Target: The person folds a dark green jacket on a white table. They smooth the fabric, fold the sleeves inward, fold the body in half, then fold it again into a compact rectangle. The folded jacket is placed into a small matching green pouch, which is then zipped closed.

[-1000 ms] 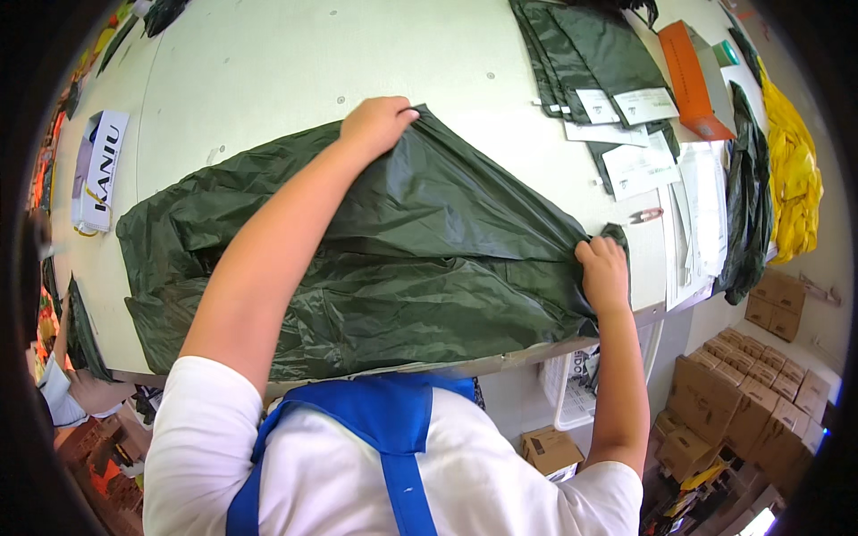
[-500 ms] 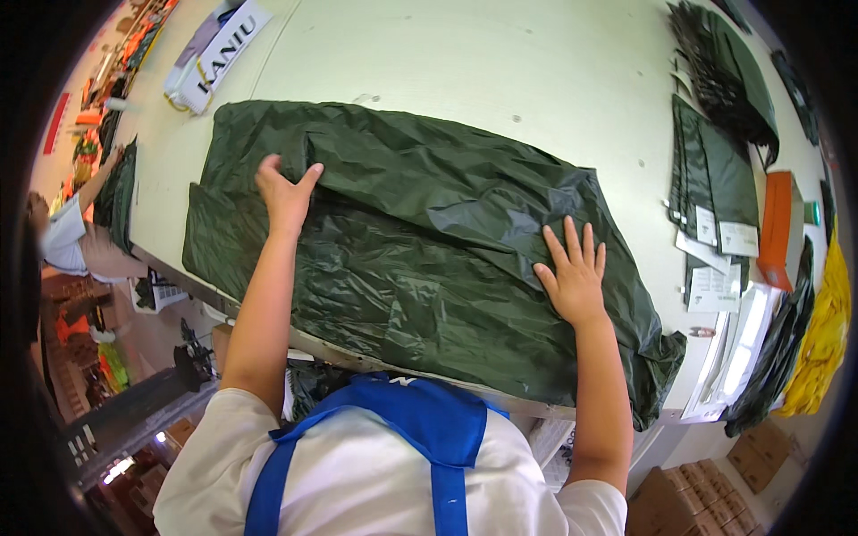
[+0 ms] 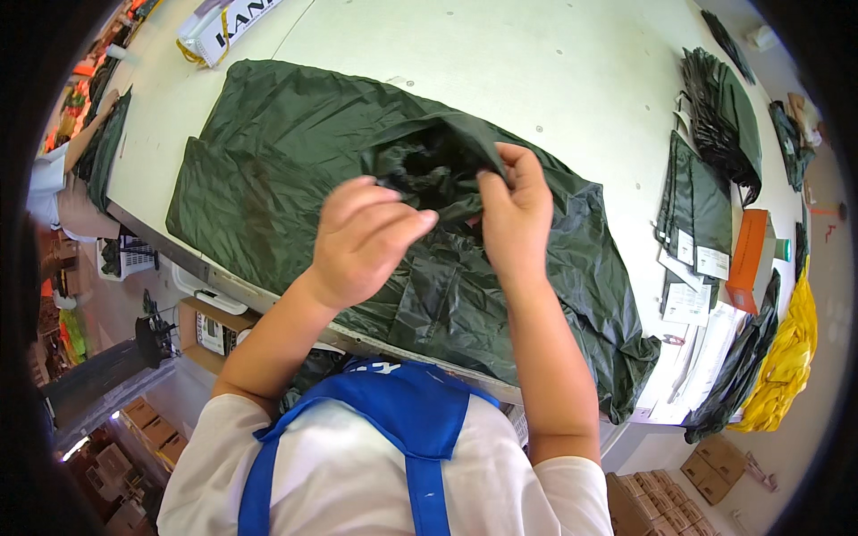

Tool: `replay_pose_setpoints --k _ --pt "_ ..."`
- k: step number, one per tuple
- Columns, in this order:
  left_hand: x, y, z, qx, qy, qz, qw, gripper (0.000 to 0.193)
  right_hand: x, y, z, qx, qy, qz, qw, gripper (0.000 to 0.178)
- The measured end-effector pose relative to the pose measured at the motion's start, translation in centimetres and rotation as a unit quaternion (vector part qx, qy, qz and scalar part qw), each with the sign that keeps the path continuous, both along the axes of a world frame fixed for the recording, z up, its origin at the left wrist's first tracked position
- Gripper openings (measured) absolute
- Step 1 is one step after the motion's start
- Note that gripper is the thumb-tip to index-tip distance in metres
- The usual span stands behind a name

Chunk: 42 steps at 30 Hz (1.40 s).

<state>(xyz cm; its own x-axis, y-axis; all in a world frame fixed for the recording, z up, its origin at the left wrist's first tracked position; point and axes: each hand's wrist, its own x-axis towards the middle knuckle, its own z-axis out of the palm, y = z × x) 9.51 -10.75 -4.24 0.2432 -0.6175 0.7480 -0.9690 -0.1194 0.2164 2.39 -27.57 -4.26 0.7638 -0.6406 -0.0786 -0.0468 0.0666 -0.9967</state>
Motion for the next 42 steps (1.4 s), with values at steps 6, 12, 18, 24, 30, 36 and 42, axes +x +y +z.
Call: replay_pose_setpoints --k 6,12,18,24,30,36,42 --pt "-0.8 2.4 -1.4 -0.182 0.748 -0.05 0.636 0.045 -1.1 0.3 1.7 0.157 -0.035 -0.001 0.987 0.02" --pt "0.1 1.9 -0.1 -0.152 0.783 -0.064 0.6 0.017 -2.1 -0.1 1.8 0.163 -0.037 0.056 0.984 0.025" --pt "10.5 5.2 -3.5 0.057 0.339 0.257 0.903 0.014 -4.5 -6.0 -5.1 -0.385 0.13 0.049 0.912 0.054" --pt "20.6 8.1 -10.8 0.194 0.516 0.298 0.779 0.012 -11.6 -14.2 -16.2 -0.509 0.521 0.009 0.685 0.061" --pt "21.1 7.4 -12.4 0.066 0.525 0.331 0.781 0.044 -11.4 -14.9 -17.0 -0.514 0.469 -0.045 0.717 0.057" --pt "17.3 5.5 -9.3 0.005 0.491 0.201 0.848 0.027 -6.4 -17.4 -16.5 -0.539 0.286 -0.05 0.791 0.029" --pt "20.9 6.6 -13.2 0.224 0.273 0.268 0.896 0.043 -4.2 -17.8 -17.8 -0.563 0.347 -0.091 0.744 0.017"
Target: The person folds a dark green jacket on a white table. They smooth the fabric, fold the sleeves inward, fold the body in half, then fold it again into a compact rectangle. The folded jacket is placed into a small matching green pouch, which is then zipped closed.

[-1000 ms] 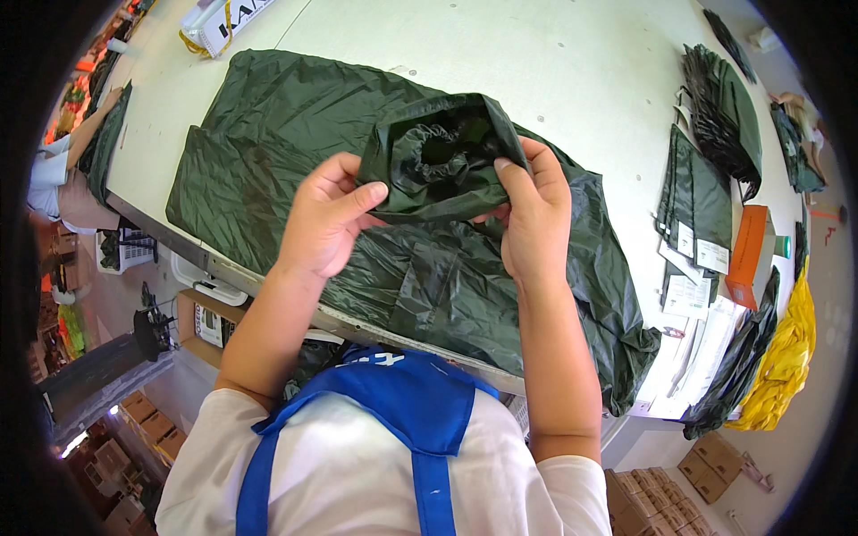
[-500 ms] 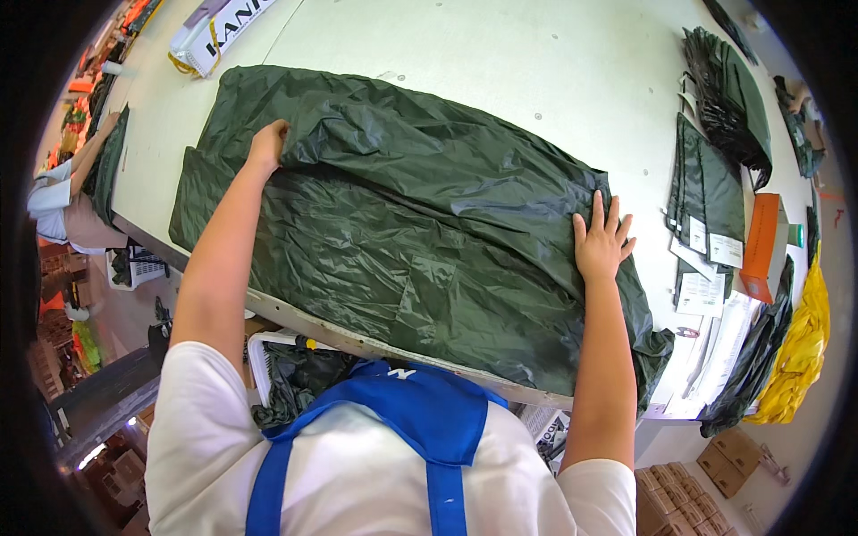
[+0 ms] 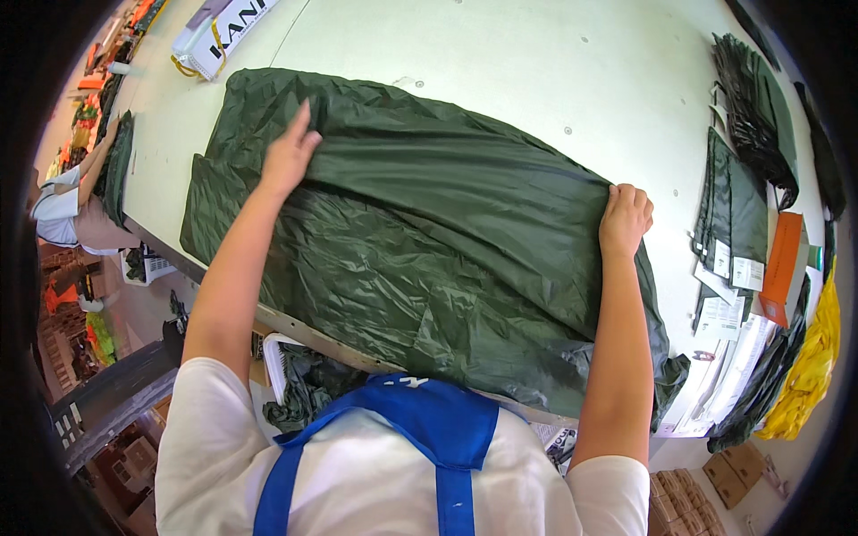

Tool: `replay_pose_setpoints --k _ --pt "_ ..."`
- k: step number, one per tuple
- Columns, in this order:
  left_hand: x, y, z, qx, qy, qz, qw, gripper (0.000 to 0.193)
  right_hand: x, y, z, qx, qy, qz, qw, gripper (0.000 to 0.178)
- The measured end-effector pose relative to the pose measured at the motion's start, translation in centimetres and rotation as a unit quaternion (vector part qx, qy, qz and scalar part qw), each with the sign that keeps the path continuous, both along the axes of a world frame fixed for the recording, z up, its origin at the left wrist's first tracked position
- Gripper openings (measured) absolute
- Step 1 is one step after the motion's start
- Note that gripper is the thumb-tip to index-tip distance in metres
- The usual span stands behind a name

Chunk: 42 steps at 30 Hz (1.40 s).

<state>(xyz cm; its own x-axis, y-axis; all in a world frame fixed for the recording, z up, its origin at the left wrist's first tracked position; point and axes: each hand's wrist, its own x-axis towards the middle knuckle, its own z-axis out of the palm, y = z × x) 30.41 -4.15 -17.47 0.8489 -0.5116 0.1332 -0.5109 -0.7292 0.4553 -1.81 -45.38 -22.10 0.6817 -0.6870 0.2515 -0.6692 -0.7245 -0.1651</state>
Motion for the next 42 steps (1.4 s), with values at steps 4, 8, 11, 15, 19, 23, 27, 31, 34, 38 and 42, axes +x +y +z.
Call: replay_pose_setpoints --k 4,8,11,15,19,23,27,31,34,38,42 --pt "2.2 -0.6 -0.6 -0.019 0.222 0.053 0.973 0.047 -0.2 -0.1 -0.3 0.004 -0.022 0.003 1.0 0.017" --pt "4.1 -3.9 3.8 -0.096 0.341 0.117 0.928 0.039 -0.5 -0.4 -0.6 -0.005 -0.055 0.039 0.998 0.015" --pt "5.7 -5.8 3.5 -0.047 0.186 0.046 0.98 0.032 -0.4 -0.4 -0.5 -0.01 -0.064 0.04 0.997 0.015" --pt "4.8 -7.1 -1.4 0.084 0.049 0.052 0.994 0.025 0.1 -0.3 -0.3 0.001 -0.052 0.017 0.999 0.016" --pt "6.1 -7.7 -1.2 0.123 -0.058 0.036 0.99 0.036 0.0 -0.5 -0.1 0.012 -0.068 0.032 0.997 0.019" --pt "8.7 -9.3 1.5 0.313 -0.009 -0.155 0.937 0.054 -0.6 -2.7 3.2 0.181 0.017 0.109 0.977 0.031" --pt "10.2 -11.0 2.7 0.479 0.054 -0.166 0.86 0.036 0.3 -3.8 8.0 0.199 0.168 0.1 0.96 0.027" --pt "9.7 -6.4 5.2 0.299 0.001 -0.295 0.908 0.027 -3.4 -0.1 14.0 0.117 0.084 0.15 0.978 0.016" --pt "4.1 1.0 9.7 0.144 -0.169 -0.271 0.937 0.021 -8.7 7.5 18.7 0.073 -0.015 0.153 0.985 0.014" --pt "-5.7 12.6 11.0 0.048 -0.375 -0.253 0.89 0.018 -18.4 15.7 18.6 0.072 -0.011 0.341 0.937 0.023" --pt "-13.4 19.0 6.9 0.131 -0.206 -0.215 0.946 0.019 -22.2 21.5 14.0 0.11 0.072 0.359 0.924 0.017"
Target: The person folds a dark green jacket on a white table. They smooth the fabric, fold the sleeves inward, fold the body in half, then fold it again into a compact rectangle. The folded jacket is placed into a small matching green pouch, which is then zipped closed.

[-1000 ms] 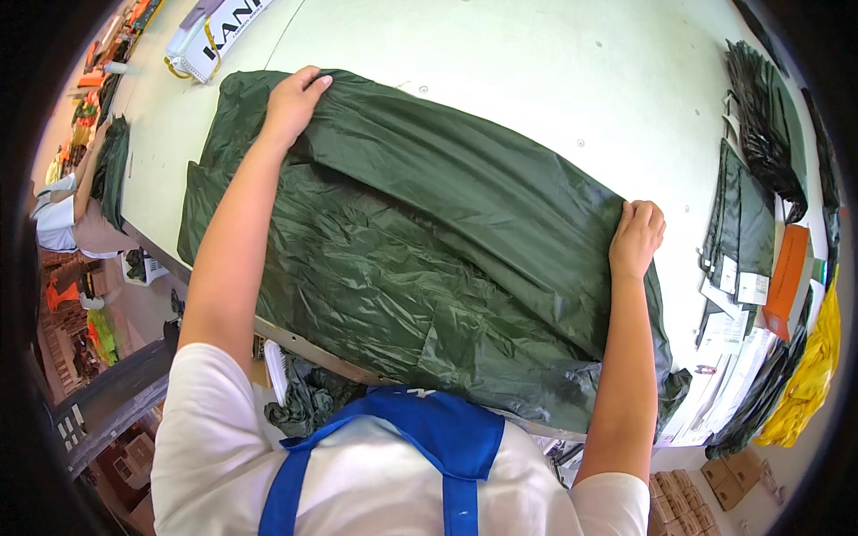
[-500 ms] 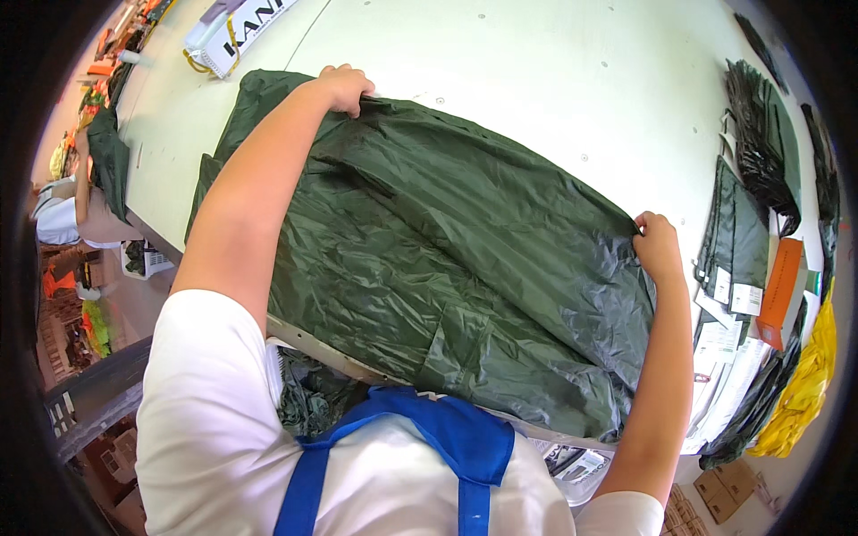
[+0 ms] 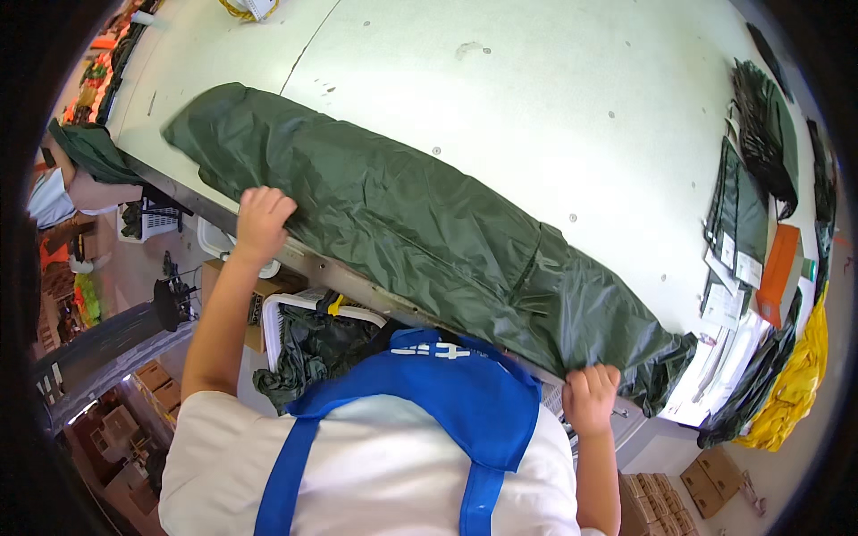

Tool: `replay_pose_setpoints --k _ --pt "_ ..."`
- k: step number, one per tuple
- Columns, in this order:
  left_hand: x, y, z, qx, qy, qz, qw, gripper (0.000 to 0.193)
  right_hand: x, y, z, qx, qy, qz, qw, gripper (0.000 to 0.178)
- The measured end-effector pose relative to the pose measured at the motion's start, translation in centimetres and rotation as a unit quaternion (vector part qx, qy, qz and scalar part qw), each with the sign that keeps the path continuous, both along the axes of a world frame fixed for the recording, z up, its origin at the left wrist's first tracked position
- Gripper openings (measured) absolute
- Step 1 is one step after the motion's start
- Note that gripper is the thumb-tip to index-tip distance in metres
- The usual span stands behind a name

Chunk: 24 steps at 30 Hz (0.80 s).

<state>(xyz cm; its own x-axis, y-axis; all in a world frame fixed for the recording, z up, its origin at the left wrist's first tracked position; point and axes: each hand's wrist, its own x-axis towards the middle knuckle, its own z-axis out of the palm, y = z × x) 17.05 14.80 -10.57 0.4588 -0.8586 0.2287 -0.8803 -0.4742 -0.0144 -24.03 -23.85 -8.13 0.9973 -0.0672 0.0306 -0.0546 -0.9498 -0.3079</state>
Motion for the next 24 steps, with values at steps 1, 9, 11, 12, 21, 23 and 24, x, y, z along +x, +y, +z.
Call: replay_pose_setpoints --k 1,9,11,12,21,23,24 --pt "-1.5 0.2 -0.2 0.029 0.1 0.043 0.994 0.03 -0.2 0.3 -1.4 0.004 0.002 -0.001 1.0 0.015" --pt "-5.2 -6.4 -1.5 -0.029 0.109 0.012 0.994 0.055 0.4 -0.3 -3.5 0.035 0.077 0.002 0.996 0.016" --pt "-5.8 -6.2 -4.7 0.048 0.131 0.04 0.989 0.062 0.6 -2.1 -2.0 0.061 0.012 0.002 0.998 0.024" --pt "-5.8 -6.2 -5.4 0.048 0.129 0.039 0.99 0.063 -0.7 -4.6 -2.6 0.026 -0.023 -0.059 0.998 0.032" --pt "-6.0 -6.3 -7.1 0.049 0.12 0.023 0.991 0.065 -7.2 -21.3 -3.9 -0.003 0.198 -0.235 0.952 0.043" --pt "-5.6 -6.0 -7.8 0.05 0.122 0.019 0.991 0.066 -8.4 -23.5 -6.0 0.062 0.015 -0.335 0.94 0.029" --pt "-5.7 -5.9 -8.1 0.052 0.123 0.018 0.991 0.066 -8.5 -24.2 -6.5 0.037 0.052 -0.362 0.93 0.027"
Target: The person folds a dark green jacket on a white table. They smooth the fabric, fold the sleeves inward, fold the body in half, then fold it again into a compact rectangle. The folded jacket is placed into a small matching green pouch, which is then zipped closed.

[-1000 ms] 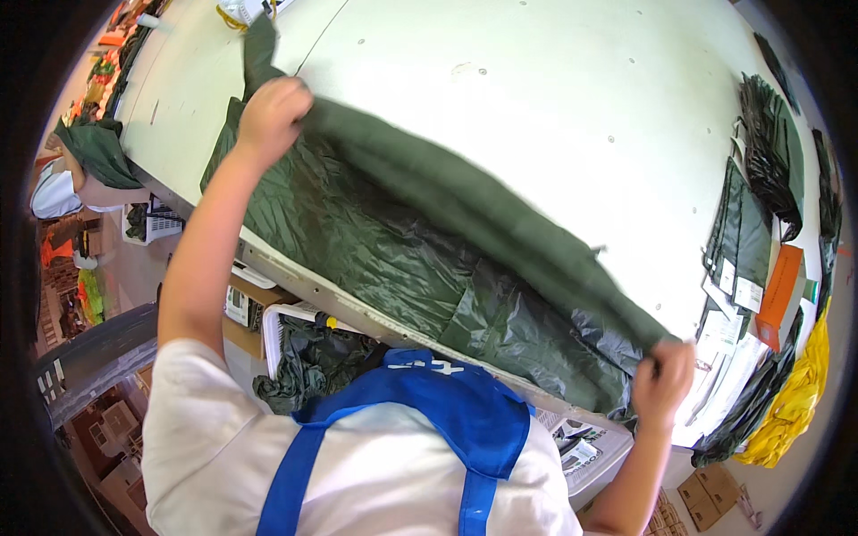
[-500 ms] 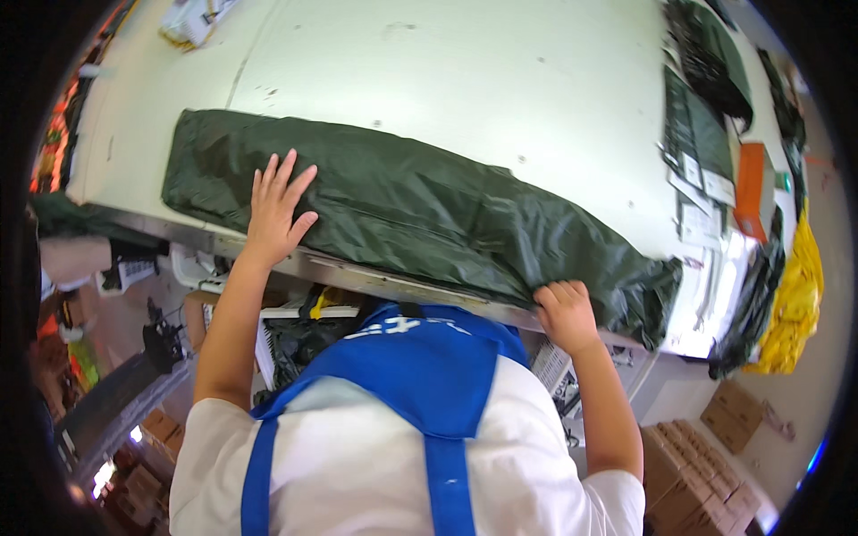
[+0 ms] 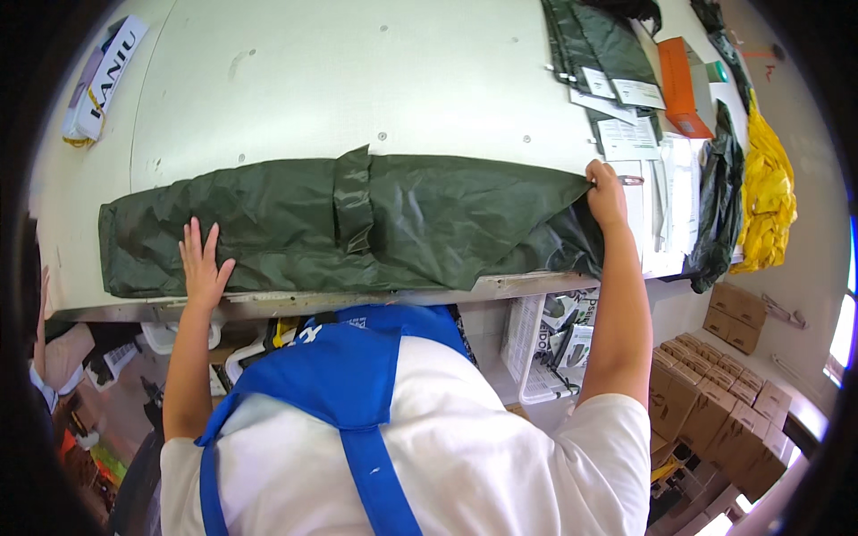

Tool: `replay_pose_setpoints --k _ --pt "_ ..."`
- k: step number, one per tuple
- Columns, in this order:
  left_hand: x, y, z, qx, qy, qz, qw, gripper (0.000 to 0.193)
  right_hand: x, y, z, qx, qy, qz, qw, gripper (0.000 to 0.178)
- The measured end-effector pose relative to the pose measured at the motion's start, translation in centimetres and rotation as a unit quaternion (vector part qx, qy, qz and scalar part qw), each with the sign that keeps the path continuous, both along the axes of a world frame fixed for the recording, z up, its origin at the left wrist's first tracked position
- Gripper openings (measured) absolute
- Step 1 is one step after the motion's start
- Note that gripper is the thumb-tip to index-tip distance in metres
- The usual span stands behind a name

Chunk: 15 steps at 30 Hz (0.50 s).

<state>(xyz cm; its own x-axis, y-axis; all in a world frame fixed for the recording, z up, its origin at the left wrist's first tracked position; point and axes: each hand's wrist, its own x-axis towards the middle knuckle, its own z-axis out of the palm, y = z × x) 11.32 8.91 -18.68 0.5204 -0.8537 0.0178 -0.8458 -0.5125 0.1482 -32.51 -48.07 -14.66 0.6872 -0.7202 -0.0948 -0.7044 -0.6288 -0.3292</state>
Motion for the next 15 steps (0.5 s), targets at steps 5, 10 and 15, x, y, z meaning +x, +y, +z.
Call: replay_pose_setpoints --k 5,10,15 --pt "-1.0 -0.1 -0.2 0.017 -0.018 0.027 0.999 0.069 3.1 -1.1 -2.5 -0.092 0.031 -0.043 0.994 0.022" --pt "-1.4 -0.3 0.2 0.02 -0.008 0.03 0.999 0.068 5.6 1.7 2.5 -0.128 0.101 0.041 0.986 0.047" --pt "-1.2 -0.5 0.3 0.017 0.006 0.026 1.0 0.067 18.2 12.6 2.0 0.043 -0.039 0.246 0.968 0.038"
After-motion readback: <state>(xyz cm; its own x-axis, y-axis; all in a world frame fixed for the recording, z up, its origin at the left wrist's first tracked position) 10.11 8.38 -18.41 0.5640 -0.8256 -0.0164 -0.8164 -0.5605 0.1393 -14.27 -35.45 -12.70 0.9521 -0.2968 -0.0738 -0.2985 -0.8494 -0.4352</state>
